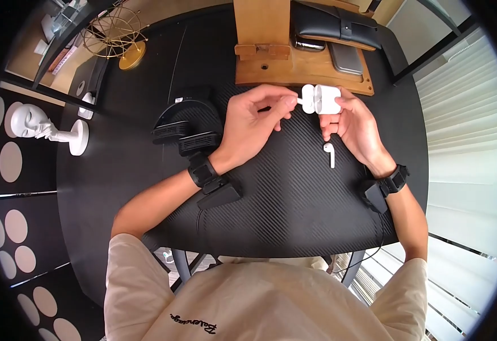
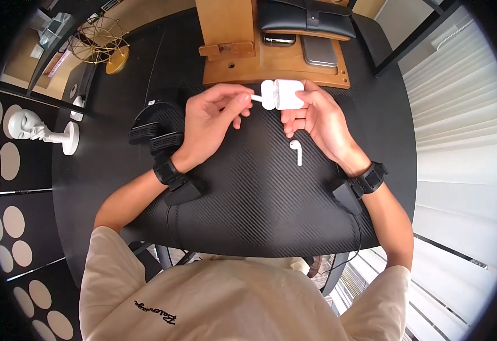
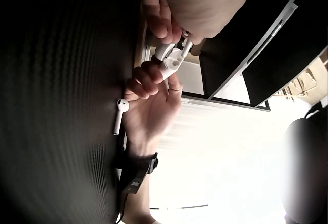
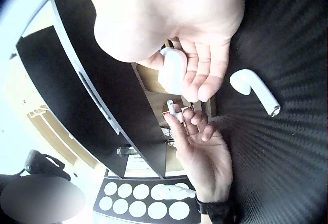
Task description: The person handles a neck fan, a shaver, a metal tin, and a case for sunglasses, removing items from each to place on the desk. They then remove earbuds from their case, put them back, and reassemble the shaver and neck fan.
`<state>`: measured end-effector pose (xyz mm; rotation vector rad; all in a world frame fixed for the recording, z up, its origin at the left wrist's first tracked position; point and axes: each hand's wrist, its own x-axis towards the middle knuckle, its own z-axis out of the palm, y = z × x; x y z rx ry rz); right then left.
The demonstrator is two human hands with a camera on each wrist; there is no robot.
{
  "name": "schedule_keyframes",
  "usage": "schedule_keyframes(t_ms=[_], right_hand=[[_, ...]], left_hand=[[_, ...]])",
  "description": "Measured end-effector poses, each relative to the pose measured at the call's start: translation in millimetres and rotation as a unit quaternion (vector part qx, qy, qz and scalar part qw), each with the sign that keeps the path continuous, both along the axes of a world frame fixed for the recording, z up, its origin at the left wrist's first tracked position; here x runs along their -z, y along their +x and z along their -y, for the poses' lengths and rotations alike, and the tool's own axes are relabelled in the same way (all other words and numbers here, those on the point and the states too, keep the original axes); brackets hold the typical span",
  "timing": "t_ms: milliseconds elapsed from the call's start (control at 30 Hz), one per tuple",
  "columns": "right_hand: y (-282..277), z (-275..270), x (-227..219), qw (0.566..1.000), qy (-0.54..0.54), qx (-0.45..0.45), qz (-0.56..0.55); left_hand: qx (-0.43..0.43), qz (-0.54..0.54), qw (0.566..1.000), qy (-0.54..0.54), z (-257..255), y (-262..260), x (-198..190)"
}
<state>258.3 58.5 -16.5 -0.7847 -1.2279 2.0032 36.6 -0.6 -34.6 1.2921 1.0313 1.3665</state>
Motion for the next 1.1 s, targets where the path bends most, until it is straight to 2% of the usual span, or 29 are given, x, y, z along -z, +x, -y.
schedule_keyframes(t_ms=[33,167,267,333,500,567,700,767,900,1100], right_hand=[[0.0,0.3,-0.6,1.000,-0.001,-0.005,0.001],[0.8,-0.8,5.0,1.000,-0.004,-0.007,-0.009],[-0.5,-0.2,3.8,1.000,0.005,-0.011,-0.011],[-1.9,1.9,1.2,1.000,0.002,0.002,0.014],[1.4,-1.2,9.1,0.999,0.012,-0.034,0.010],[0.6,0.5,5.4,0.998,0.036,-0.053,0.019],[0.5,0.9,3.4,0.998,0.034,-0.054,0.016],[-0.2,2.6,-0.7,0.995,0.054,-0.069,0.050],[-2.0,5.0,0.2,0.995,0.049,-0.072,0.044],[-7.4,18.2,4.0,0.998,0.011,-0.057,0.013]], left_hand=[[0.005,0.029,1.000,0.012,-0.4,1.2,1.1],[0.006,0.001,1.000,-0.005,0.9,0.5,3.3],[-0.011,0.009,0.999,0.031,0.4,2.5,2.8],[-0.010,0.002,1.000,-0.006,0.2,3.1,1.3],[0.002,-0.013,1.000,-0.026,1.0,1.7,-1.9],[-0.002,-0.020,0.998,-0.067,0.5,0.3,-4.9],[-0.006,-0.012,0.998,-0.058,-0.1,-0.4,-4.4],[-0.017,0.015,0.998,-0.058,-1.2,0.8,-3.1],[0.006,-0.007,0.998,-0.065,0.0,2.4,-2.3],[-0.009,-0.027,0.998,-0.054,-0.7,3.5,-2.2]])
